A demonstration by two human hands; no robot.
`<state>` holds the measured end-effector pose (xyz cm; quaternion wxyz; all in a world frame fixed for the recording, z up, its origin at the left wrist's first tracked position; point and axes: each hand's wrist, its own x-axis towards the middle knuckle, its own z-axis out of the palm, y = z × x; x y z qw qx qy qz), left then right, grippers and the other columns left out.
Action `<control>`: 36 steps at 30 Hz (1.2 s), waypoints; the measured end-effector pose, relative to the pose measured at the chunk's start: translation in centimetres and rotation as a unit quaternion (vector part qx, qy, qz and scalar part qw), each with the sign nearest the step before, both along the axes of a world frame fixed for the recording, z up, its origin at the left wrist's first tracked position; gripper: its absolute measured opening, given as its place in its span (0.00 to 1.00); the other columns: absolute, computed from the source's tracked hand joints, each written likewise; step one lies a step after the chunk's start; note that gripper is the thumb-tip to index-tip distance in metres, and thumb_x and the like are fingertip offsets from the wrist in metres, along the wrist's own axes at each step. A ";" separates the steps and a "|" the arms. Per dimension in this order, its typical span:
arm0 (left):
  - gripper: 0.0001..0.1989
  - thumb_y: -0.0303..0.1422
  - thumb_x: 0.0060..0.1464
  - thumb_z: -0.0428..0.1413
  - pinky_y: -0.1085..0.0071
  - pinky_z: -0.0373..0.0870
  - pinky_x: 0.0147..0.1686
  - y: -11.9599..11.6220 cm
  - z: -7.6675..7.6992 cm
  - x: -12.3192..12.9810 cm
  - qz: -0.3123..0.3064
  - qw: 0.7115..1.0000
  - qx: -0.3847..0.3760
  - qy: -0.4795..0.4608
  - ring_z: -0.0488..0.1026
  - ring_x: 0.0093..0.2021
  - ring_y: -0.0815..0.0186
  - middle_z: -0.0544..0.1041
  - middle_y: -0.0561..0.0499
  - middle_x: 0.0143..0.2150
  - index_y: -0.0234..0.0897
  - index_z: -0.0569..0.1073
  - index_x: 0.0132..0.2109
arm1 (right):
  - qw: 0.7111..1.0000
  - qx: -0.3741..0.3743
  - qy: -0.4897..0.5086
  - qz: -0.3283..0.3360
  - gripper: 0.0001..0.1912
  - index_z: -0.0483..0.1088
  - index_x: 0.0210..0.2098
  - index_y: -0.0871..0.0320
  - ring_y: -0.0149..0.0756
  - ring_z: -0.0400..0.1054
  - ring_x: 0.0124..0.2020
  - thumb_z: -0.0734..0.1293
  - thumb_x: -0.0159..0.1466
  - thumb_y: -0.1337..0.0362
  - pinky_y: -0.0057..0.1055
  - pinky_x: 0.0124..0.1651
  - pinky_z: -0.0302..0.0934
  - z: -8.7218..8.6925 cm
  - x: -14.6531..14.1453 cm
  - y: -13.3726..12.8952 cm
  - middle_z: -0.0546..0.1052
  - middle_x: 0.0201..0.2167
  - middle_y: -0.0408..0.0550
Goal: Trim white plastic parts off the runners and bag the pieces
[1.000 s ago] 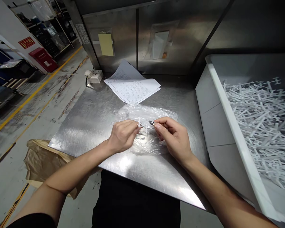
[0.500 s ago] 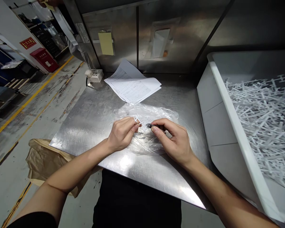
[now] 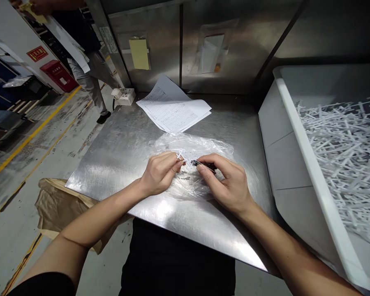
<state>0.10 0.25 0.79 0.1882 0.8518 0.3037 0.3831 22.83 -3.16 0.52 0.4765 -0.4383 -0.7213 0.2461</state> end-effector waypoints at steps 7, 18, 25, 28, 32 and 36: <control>0.17 0.34 0.77 0.48 0.68 0.69 0.38 -0.1 0.2 -0.1 -0.003 0.998 -0.068 -0.005 0.74 0.34 0.66 0.77 0.50 0.32 0.37 0.70 0.35 | 1.000 -0.009 0.002 -0.015 0.05 0.77 0.44 0.52 0.39 0.76 0.34 0.68 0.75 0.62 0.37 0.39 0.67 -0.3 -0.1 0.0 0.83 0.37 0.46; 0.16 0.36 0.77 0.49 0.69 0.66 0.38 0.0 -0.7 0.0 0.046 0.995 -0.078 0.049 0.72 0.32 0.67 0.76 0.53 0.31 0.37 0.70 0.36 | 0.993 -0.111 0.031 -0.025 0.07 0.78 0.39 0.54 0.38 0.73 0.32 0.70 0.73 0.60 0.35 0.35 0.64 -0.6 0.0 0.4 0.82 0.33 0.44; 0.16 0.35 0.77 0.48 0.68 0.67 0.38 0.0 -0.7 0.0 0.050 0.997 -0.041 0.028 0.73 0.32 0.67 0.76 0.52 0.31 0.38 0.70 0.37 | 0.998 -0.047 0.029 -0.001 0.04 0.78 0.42 0.52 0.39 0.76 0.33 0.70 0.73 0.62 0.37 0.37 0.67 0.2 -0.2 -0.4 0.83 0.35 0.45; 0.16 0.34 0.77 0.48 0.68 0.68 0.38 0.0 -0.7 0.0 0.049 0.998 -0.026 0.026 0.72 0.32 0.67 0.76 0.52 0.31 0.38 0.70 0.38 | 0.999 -0.033 0.026 0.006 0.04 0.78 0.43 0.52 0.39 0.76 0.33 0.69 0.73 0.63 0.38 0.37 0.68 0.2 -0.3 -0.6 0.83 0.36 0.45; 0.16 0.33 0.76 0.48 0.68 0.67 0.37 -0.1 -0.7 -0.1 0.048 0.998 -0.018 0.032 0.72 0.32 0.67 0.75 0.52 0.30 0.38 0.70 0.37 | 0.999 -0.030 0.027 0.017 0.03 0.78 0.43 0.52 0.38 0.76 0.33 0.69 0.73 0.63 0.37 0.37 0.67 0.2 -0.4 -0.7 0.83 0.35 0.45; 0.15 0.33 0.76 0.48 0.68 0.66 0.36 -0.1 -0.6 0.0 0.045 0.998 -0.012 0.034 0.71 0.31 0.67 0.74 0.52 0.30 0.38 0.70 0.37 | 0.999 -0.030 0.032 0.023 0.04 0.78 0.43 0.52 0.38 0.76 0.33 0.69 0.73 0.63 0.37 0.37 0.67 0.4 -0.5 -0.6 0.82 0.35 0.44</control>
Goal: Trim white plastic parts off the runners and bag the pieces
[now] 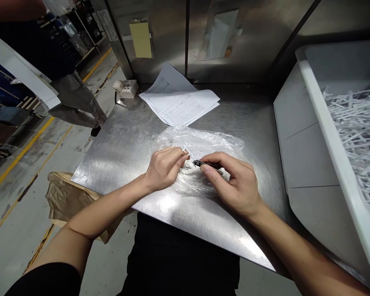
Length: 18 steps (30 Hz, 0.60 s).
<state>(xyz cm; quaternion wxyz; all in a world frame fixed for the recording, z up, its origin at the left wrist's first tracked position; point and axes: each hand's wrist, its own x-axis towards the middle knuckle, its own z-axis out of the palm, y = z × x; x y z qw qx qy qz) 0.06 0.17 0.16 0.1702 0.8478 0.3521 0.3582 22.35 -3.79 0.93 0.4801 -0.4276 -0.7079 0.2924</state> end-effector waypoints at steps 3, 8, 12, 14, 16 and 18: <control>0.15 0.33 0.76 0.48 0.68 0.67 0.36 0.0 -0.1 0.0 -0.001 1.000 0.004 -0.003 0.71 0.31 0.67 0.74 0.52 0.30 0.38 0.69 0.36 | 1.000 0.005 0.004 0.004 0.03 0.78 0.43 0.52 0.38 0.76 0.33 0.70 0.73 0.64 0.37 0.38 0.67 0.0 -0.1 0.0 0.82 0.35 0.44; 0.15 0.32 0.76 0.49 0.68 0.67 0.36 0.0 0.0 0.1 -0.001 1.000 0.016 -0.003 0.71 0.31 0.67 0.74 0.51 0.30 0.37 0.69 0.36 | 1.000 0.005 -0.009 0.004 0.04 0.78 0.43 0.52 0.38 0.76 0.33 0.69 0.74 0.63 0.37 0.37 0.68 -0.1 0.0 0.0 0.83 0.35 0.45; 0.14 0.30 0.75 0.49 0.68 0.66 0.35 -0.1 0.0 0.3 0.005 0.998 0.055 -0.003 0.70 0.30 0.67 0.73 0.52 0.29 0.37 0.70 0.36 | 1.000 0.013 -0.005 0.005 0.04 0.78 0.44 0.54 0.36 0.76 0.33 0.69 0.74 0.64 0.35 0.36 0.67 -0.2 -0.1 0.0 0.83 0.35 0.44; 0.13 0.29 0.74 0.50 0.69 0.66 0.34 -0.1 -0.1 0.4 0.009 0.997 0.071 -0.005 0.69 0.29 0.67 0.74 0.52 0.29 0.37 0.71 0.37 | 1.000 0.013 0.001 0.004 0.04 0.78 0.44 0.54 0.35 0.75 0.33 0.69 0.74 0.64 0.34 0.36 0.67 -0.4 -0.2 0.0 0.83 0.35 0.44; 0.12 0.28 0.74 0.51 0.69 0.66 0.33 -0.1 -0.2 0.4 0.014 0.997 0.080 -0.004 0.70 0.29 0.67 0.75 0.52 0.29 0.36 0.72 0.38 | 1.000 0.003 0.005 0.000 0.04 0.78 0.44 0.55 0.35 0.76 0.34 0.69 0.74 0.64 0.33 0.37 0.67 -0.6 -0.3 0.0 0.83 0.35 0.43; 0.11 0.28 0.74 0.51 0.70 0.66 0.33 -0.1 -0.3 0.4 0.018 0.996 0.088 -0.002 0.71 0.29 0.68 0.76 0.52 0.29 0.36 0.73 0.40 | 1.000 -0.008 0.008 -0.004 0.05 0.78 0.44 0.55 0.35 0.76 0.35 0.69 0.75 0.64 0.33 0.38 0.67 -0.8 -0.4 0.0 0.83 0.36 0.44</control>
